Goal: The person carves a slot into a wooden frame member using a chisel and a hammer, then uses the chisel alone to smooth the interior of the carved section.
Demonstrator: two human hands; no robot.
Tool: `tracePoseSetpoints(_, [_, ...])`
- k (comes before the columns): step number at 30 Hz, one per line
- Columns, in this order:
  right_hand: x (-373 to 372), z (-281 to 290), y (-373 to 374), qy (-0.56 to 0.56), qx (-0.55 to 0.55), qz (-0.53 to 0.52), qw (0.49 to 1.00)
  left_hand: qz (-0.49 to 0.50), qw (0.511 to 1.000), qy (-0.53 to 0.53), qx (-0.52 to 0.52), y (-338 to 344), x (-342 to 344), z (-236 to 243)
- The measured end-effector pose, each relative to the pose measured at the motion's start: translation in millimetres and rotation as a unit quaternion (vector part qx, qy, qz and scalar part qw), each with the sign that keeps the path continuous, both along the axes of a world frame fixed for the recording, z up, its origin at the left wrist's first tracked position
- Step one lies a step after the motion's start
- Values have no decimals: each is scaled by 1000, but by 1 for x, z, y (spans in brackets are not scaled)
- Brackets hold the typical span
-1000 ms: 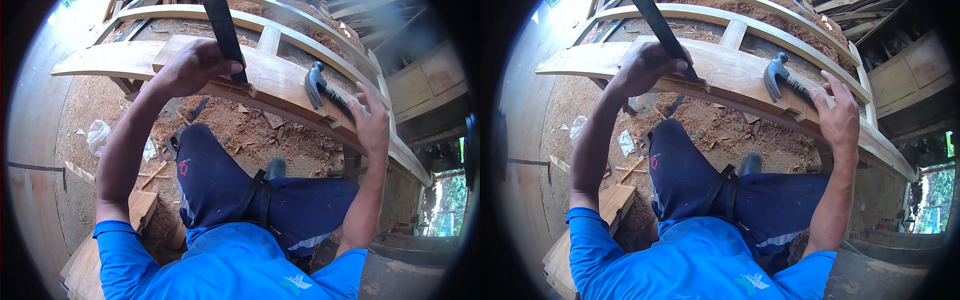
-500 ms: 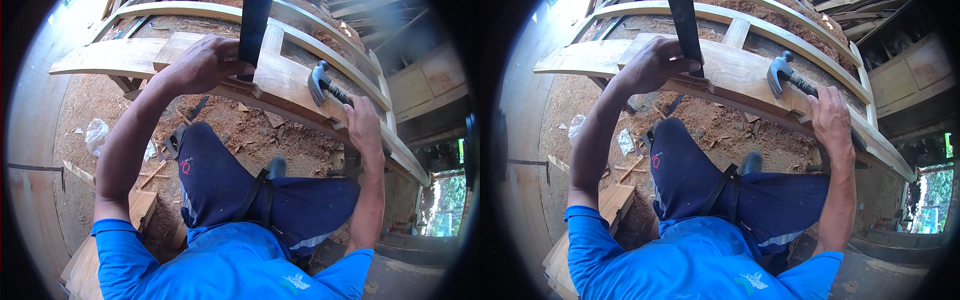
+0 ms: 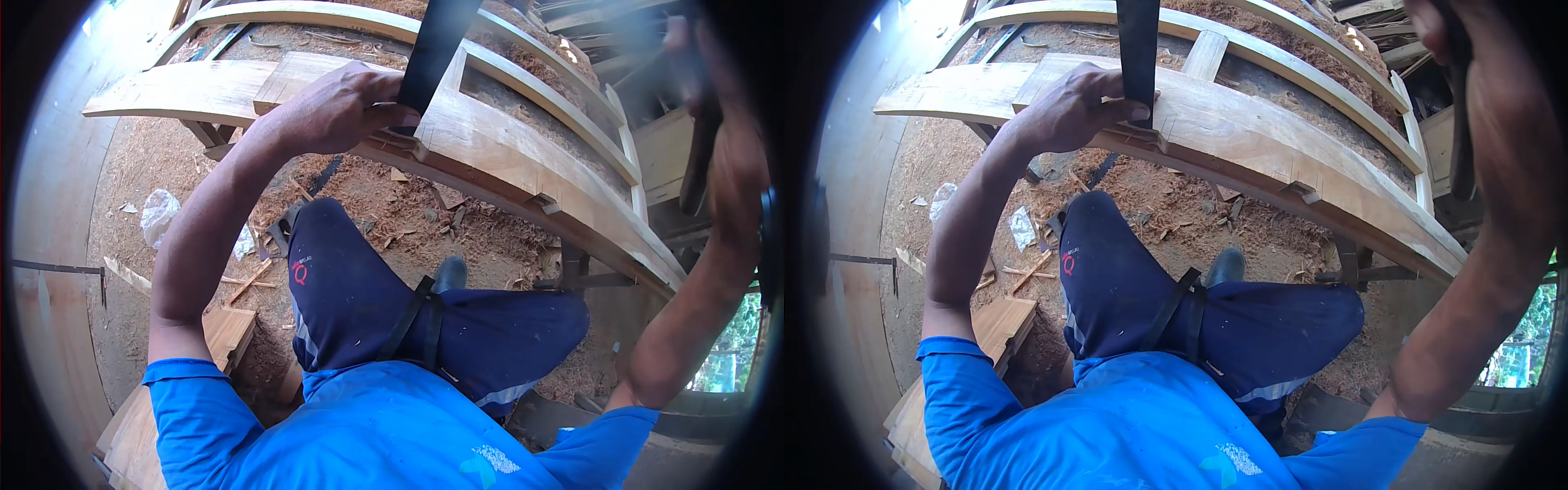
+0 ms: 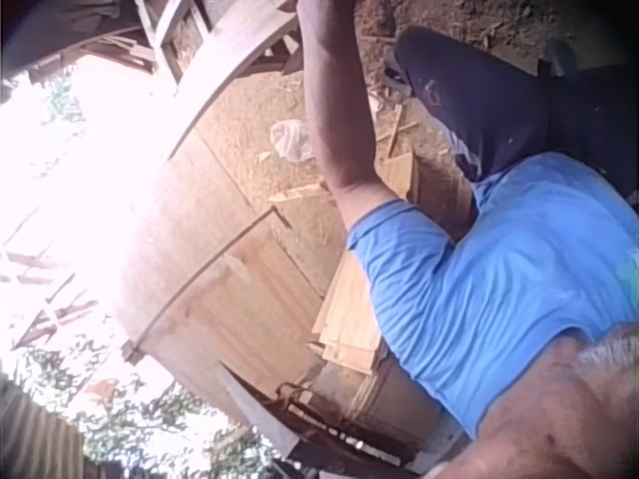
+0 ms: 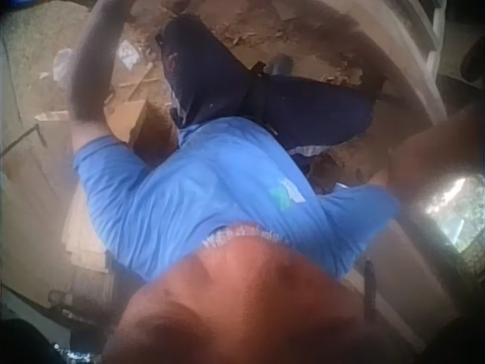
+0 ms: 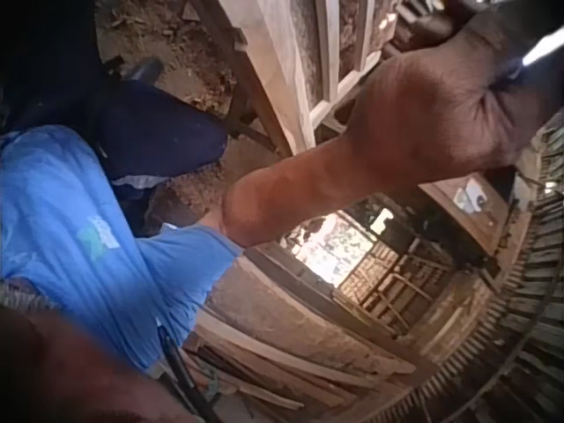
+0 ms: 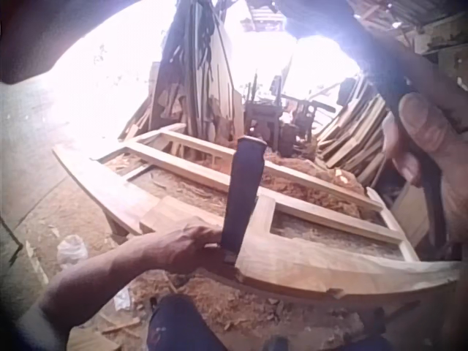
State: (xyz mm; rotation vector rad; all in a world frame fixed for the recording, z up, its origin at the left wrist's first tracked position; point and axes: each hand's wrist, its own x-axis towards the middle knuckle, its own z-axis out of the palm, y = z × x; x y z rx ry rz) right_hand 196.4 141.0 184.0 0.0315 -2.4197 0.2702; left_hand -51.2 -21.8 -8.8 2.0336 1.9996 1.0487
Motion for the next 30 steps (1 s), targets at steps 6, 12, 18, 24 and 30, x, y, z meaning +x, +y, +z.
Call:
tracePoseSetpoints(6, [-12,-29,4,-47,-60,13,997,28,998,-45,-34,-9,-3,-10])
tracePoseSetpoints(12, [7,-54,11,-52,-77,-18,996,-7,1000,26,1,-5,3,-10])
tracePoseSetpoints(18, [15,-42,10,-16,-163,41,986,22,1000,5,-7,-5,3,-18])
tracePoseSetpoints(24, [33,-53,12,19,-259,26,965,45,985,-153,-65,-9,-8,-4])
tracePoseSetpoints(30, [58,-52,17,77,-277,-26,957,-9,944,-329,15,-9,-20,-13])
